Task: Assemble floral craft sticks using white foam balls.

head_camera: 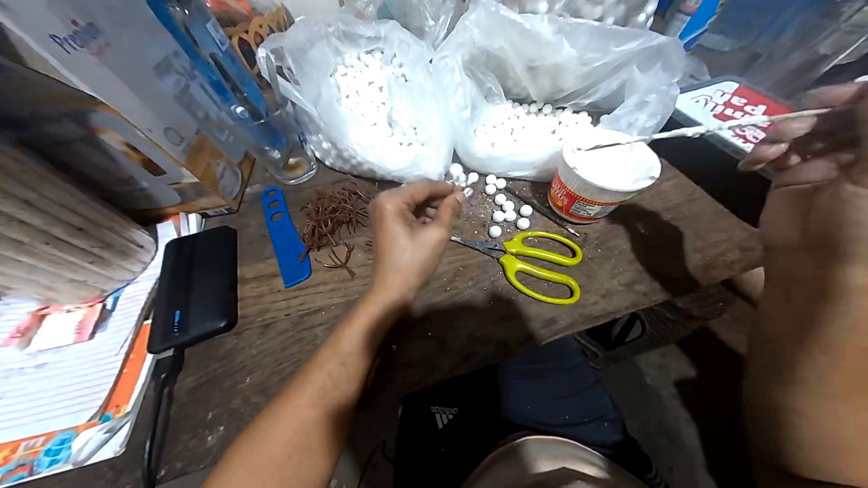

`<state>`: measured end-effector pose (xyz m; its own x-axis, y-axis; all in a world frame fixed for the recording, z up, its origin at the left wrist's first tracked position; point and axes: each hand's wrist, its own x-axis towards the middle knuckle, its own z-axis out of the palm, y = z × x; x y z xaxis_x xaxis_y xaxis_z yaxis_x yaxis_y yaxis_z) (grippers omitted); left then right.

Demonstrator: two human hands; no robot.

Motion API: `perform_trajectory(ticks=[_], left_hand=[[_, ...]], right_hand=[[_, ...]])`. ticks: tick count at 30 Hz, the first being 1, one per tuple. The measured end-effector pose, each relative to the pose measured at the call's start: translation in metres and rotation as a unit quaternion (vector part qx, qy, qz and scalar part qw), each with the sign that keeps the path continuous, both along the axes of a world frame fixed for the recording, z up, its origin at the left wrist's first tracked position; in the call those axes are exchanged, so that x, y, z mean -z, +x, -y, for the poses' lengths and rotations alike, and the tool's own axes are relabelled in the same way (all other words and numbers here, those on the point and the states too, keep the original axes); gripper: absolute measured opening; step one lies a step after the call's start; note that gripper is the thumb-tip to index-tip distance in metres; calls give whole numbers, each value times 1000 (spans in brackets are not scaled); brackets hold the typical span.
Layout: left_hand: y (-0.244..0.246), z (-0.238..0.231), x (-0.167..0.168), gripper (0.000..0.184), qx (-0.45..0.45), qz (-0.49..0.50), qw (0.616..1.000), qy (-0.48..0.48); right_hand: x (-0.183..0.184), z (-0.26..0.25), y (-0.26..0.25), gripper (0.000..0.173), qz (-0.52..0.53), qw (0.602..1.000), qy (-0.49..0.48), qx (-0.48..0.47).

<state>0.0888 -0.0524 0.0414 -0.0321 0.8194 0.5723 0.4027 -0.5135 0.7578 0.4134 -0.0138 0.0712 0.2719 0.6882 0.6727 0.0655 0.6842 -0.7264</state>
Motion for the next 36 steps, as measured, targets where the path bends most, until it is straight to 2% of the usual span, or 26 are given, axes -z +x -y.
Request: perform_trajectory(ticks=[4,7,10,11,14,17,21,24,26,28,34,36], left_hand=[[-10,-9,-10,3,-37,48,998,6],[-12,-11,-11,2,-48,59,997,-12],[-11,-13,-7,2,-47,47,998,-16],[-10,-13,-5,2,-45,39,998,-13],[-9,-14,1,3,-45,13,999,-3],[-11,-15,3,4,-54,7,999,2],[-12,-14,4,4,-49,-11,999,8],[-12,-4,6,3,-31,-59,998,4],[-10,-4,7,3,-31,-61,998,8],[-9,-7,8,5,-34,-51,998,16],[-9,-5,8,7,-22,-41,999,-8],[-8,-8,9,7,-23,-35,999,-5]], right_hand=[[7,-12,2,23,125,990,-62,28],[12,-16,3,20,252,960,-98,70],[1,0,-2,44,335,927,-35,166],[-2,8,-13,44,344,923,13,171],[-5,24,-65,25,419,900,101,57],[0,5,-97,17,531,845,46,-47],[-1,-7,-102,16,567,823,2,-12],[8,-9,-108,15,623,781,-41,-28],[13,-14,-113,13,656,750,-75,-33],[16,-18,-116,10,669,736,-93,-33],[22,-23,-113,7,665,743,-79,-21],[17,-22,-113,9,638,767,-67,-24]])
